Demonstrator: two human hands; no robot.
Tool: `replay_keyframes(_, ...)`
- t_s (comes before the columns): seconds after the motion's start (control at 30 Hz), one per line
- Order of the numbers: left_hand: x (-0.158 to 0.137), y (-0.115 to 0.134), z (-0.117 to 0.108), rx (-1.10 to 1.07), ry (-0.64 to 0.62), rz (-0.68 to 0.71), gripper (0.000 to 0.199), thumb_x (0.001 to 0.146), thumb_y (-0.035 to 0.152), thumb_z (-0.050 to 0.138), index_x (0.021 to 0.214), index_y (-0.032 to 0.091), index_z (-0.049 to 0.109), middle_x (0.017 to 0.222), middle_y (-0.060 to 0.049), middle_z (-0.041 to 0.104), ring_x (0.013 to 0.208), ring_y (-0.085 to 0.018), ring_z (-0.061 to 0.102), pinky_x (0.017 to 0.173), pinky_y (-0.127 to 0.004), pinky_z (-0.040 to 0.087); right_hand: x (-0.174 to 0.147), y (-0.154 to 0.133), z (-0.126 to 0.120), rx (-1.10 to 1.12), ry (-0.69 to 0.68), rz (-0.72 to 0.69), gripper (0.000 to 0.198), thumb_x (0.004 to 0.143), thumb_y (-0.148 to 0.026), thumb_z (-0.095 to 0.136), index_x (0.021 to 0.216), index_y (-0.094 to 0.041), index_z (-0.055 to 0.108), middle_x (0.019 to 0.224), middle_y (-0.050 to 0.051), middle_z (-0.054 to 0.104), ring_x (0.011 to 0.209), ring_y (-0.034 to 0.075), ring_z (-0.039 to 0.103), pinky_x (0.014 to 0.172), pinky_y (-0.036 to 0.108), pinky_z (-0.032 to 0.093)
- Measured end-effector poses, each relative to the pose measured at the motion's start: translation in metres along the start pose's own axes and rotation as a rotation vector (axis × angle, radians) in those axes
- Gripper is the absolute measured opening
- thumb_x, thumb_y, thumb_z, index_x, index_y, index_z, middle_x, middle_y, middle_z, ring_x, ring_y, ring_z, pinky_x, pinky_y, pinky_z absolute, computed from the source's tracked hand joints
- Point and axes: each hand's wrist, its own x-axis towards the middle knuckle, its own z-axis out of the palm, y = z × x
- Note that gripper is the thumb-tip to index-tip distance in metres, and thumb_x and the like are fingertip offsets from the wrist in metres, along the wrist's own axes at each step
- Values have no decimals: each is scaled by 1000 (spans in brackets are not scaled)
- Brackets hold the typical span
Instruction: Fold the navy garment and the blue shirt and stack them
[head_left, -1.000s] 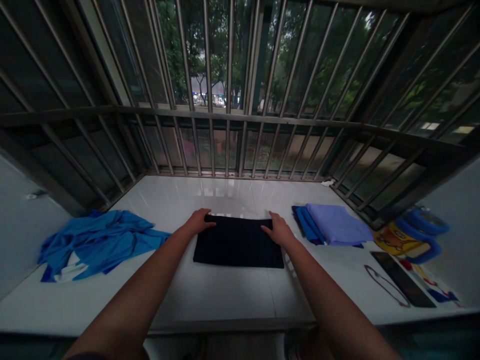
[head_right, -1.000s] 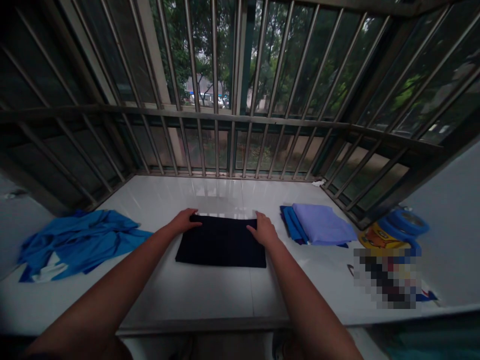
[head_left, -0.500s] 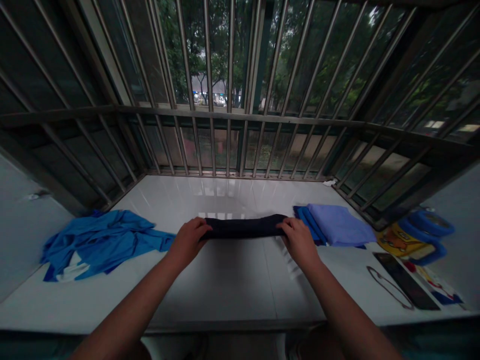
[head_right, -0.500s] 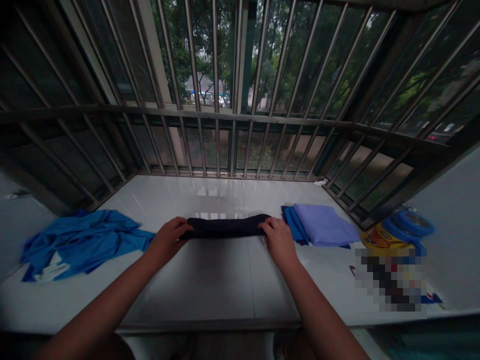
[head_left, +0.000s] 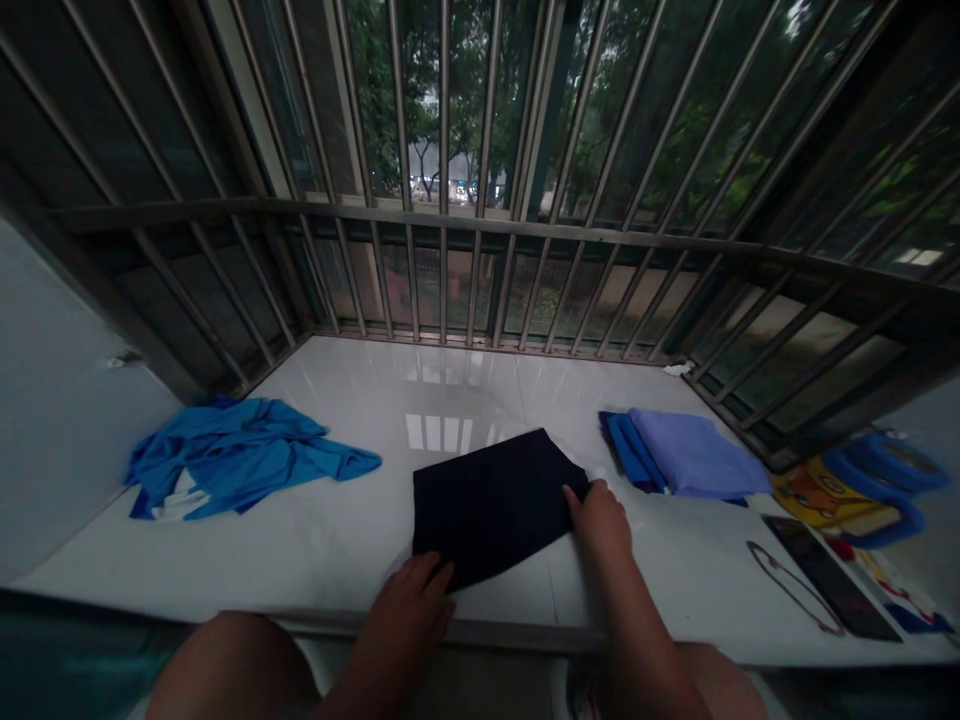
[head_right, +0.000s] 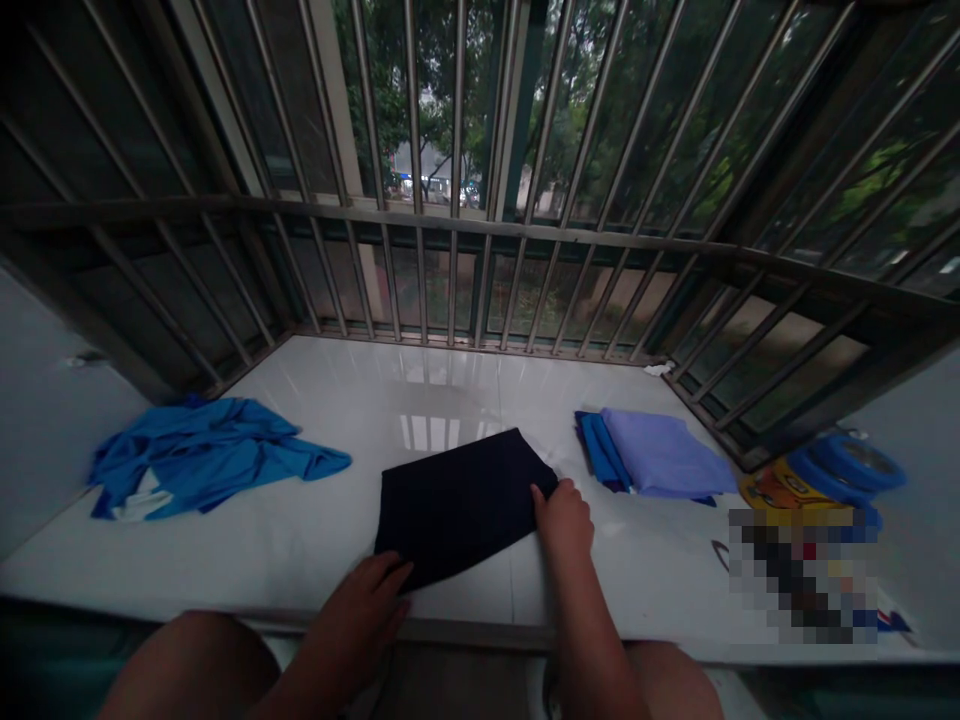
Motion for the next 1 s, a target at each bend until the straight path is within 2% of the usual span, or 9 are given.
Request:
replay_keyframes(0.17, 2, -7, -24, -342, 102, -294, 37, 104, 47, 56, 132, 31, 74, 135, -11, 76, 123, -32, 76, 107, -51, 65, 4, -52, -13, 98, 104, -125, 39, 109, -36, 46, 135, -14, 66, 128, 24, 73, 113, 34, 74, 97, 43, 58)
replay_keyframes(0.3, 9, -20, -40, -570, 66, -462, 45, 107, 55, 48, 133, 27, 72, 128, -11, 81, 111, -30, 81, 89, -44, 71, -49, -100, -1, 246, 95, -643, 43, 103, -15, 47, 142, -19, 64, 157, 17, 62, 143, 31, 61, 122, 46, 48)
replay_keyframes(0.4, 19, -28, -50, -411, 153, -331, 53, 106, 52, 56, 150, 25, 63, 153, -14, 69, 137, -32, 70, 107, -48, 65, -105, -114, 25, 189, -99, -1074, 41, 103, -9, 48, 138, -20, 68, 164, 12, 59, 155, 30, 51, 133, 55, 35)
replay_keyframes(0.5, 38, -35, -55, -165, 123, -55, 56, 106, 39, 60, 161, 30, 55, 172, -11, 51, 159, -33, 49, 128, -57, 45, -145, -107, 50, 156, -213, -1259, 48, 108, -29, 60, 154, -20, 58, 165, 12, 58, 161, 33, 43, 136, 62, 26)
replay_keyframes(0.63, 69, -49, -54, -24, -120, 32, 51, 103, 26, 61, 153, 34, 64, 168, -11, 56, 158, -36, 50, 128, -71, 38, -157, -88, 65, 159, -231, -1286, 88, 94, -56, 81, 167, -25, 44, 171, 14, 50, 164, 38, 36, 137, 63, 23)
replay_keyframes(0.77, 78, -59, -55, -92, -135, 89, 35, 106, 32, 59, 137, 35, 74, 170, -6, 55, 159, -33, 49, 133, -70, 29, -159, -68, 63, 172, -241, -1298, 52, 103, -28, 70, 154, -33, 58, 151, 5, 71, 155, 28, 52, 133, 49, 36)
replay_keyframes(0.83, 72, -65, -53, -159, -73, 103, 33, 111, 36, 50, 131, 34, 76, 166, -4, 59, 156, -29, 53, 134, -62, 34, -161, -54, 51, 235, -316, -1273, 42, 104, -20, 64, 143, -33, 67, 140, 2, 78, 144, 24, 63, 126, 39, 45)
replay_keyframes(0.9, 63, -74, -47, -191, -10, 81, 39, 113, 38, 42, 135, 33, 75, 163, -4, 63, 152, -26, 57, 130, -54, 44, -159, -39, 26, 357, -371, -1118, 37, 102, -19, 60, 135, -31, 72, 133, 2, 80, 129, 22, 72, 115, 32, 53)
replay_keyframes(1.0, 51, -88, -30, -135, 58, 85, 40, 112, 40, 47, 141, 33, 73, 157, -4, 68, 146, -27, 64, 125, -54, 51, -139, -16, -32, 581, -279, -718, 33, 102, -27, 56, 131, -28, 72, 125, 5, 81, 115, 23, 77, 104, 33, 59)
